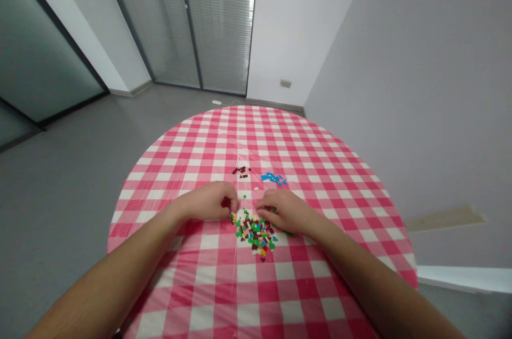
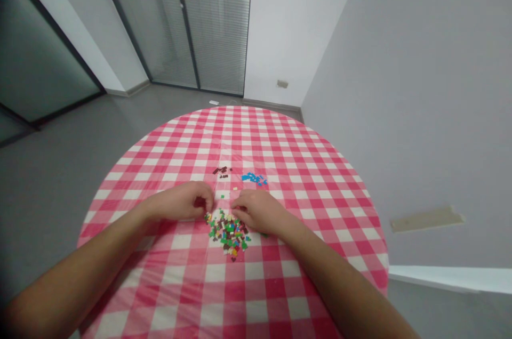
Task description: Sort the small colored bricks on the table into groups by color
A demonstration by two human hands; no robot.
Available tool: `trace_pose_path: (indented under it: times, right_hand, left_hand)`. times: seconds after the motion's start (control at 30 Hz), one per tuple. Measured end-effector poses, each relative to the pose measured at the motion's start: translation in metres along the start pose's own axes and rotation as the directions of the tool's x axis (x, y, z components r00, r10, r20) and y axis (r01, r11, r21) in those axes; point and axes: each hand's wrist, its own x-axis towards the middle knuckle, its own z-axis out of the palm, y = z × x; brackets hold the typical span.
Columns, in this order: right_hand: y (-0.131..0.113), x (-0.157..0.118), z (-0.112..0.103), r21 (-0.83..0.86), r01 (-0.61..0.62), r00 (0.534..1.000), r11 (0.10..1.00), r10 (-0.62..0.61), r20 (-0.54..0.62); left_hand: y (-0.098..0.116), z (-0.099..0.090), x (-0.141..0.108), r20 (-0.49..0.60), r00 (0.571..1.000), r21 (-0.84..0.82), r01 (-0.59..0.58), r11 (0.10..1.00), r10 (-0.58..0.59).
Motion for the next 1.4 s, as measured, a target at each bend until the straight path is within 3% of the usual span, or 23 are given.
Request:
trace_pose_path:
  times: [0.2, 0.57, 1.4]
  right_hand:
    - [0.0058, -0.0045, 0.0044, 0.002, 0.012, 0.999, 1.000, -0.012, 0.032]
    - [0.0038, -0.0096, 0.0069, 0.086, 0.059, 0.998, 0.995, -0.062, 0.028]
    - [0.0089, -0.0098, 0.0085, 0.086, 0.058, 0.994, 0.995, -0.050, -0.093]
  left_hand:
    - [-0.0015, -0.0036, 0.0005, 0.086, 0.995, -0.016, -0.055, 0.998, 0.056]
    - [-0.0015, -0.0018, 0.0024, 0.080, 0.986, 0.000, -0.145, 0.989, 0.145]
    - [0.0022, -0.0016, 0.0051, 0.103, 0.987, 0.064, -0.128, 0.990, 0.121]
